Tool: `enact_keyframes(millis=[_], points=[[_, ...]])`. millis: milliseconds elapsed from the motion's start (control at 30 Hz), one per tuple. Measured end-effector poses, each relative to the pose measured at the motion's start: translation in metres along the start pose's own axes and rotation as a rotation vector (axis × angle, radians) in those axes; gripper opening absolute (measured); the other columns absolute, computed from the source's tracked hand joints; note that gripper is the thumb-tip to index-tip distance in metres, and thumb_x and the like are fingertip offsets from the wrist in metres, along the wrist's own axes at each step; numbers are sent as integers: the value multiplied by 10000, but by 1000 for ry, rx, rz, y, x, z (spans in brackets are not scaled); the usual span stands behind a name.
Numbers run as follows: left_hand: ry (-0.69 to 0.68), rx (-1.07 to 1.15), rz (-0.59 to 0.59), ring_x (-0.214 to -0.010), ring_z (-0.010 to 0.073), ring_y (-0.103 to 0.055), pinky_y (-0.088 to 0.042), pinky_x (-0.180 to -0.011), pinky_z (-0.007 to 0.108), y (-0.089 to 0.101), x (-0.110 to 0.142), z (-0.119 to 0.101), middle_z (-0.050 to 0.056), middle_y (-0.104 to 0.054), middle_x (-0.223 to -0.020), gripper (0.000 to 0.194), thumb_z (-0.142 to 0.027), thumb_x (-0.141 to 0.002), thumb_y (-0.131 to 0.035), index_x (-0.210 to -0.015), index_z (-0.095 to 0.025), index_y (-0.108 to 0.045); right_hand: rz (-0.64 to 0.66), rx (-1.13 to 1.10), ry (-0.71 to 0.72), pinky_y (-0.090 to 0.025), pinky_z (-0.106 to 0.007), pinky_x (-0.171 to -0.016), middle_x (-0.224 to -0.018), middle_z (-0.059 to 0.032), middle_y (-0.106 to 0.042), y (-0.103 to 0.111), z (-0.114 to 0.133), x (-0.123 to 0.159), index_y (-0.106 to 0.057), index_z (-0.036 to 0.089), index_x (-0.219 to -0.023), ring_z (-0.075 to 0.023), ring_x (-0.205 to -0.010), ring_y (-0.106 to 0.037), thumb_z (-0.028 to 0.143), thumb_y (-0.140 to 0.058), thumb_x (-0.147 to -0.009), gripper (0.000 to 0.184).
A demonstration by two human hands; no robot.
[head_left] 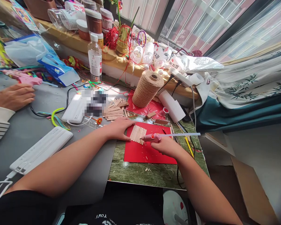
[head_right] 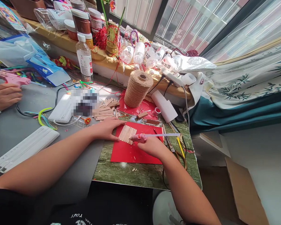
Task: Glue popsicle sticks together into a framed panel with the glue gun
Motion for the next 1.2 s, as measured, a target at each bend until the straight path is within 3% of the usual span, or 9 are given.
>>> enact_keyframes(millis=[433, 800, 1067, 1200], points=[[5, 6, -1, -1340, 338, -514, -383, -1117, 423, 1, 0, -1, 117, -580, -1490, 950, -609, -753, -763, -1559, -243, -418, 0, 22, 16, -452, -216, -559, -809, 21, -774, 1, 0, 4, -720, 346, -1349, -118, -565, -565, 169, -552, -837, 567], [6, -3, -3, -1321, 335, -527, -384, -1113, 425, 1, 1, -2, 121, -578, -1487, 948, -615, -765, -754, -1563, -228, -419, 0, 13, 55, -458, -227, -563, -947, 17, -802, 0, 1, 8, -715, 351, -1353, -110, -557, -561, 162, -535, -835, 580], [6, -8, 2, -1327, 337, -519, -370, -1118, 419, 0, 1, 0, 119, -579, -1487, 942, -621, -768, -750, -1560, -233, -417, 15, 22, 3, -455, -214, -555, -1034, 15, -804, 2, -2, 9, -710, 368, -1352, -106, -583, -580, 176, -534, -817, 595], [-5, 0, 6, -1361, 332, -491, -366, -1122, 408, -1, -1, 0, 103, -562, -1518, 959, -629, -757, -756, -1563, -244, -407, 16, 5, -11, -446, -213, -531, -980, 8, -804, 1, -5, 10, -730, 349, -1322, -107, -562, -572, 187, -534, -817, 565]])
Point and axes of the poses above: each hand's wrist, its own x-axis away from the middle knuckle, its own y-axis out of the back of the hand, z = x × y, the point moved 2 cm from there along -x, towards the middle knuckle
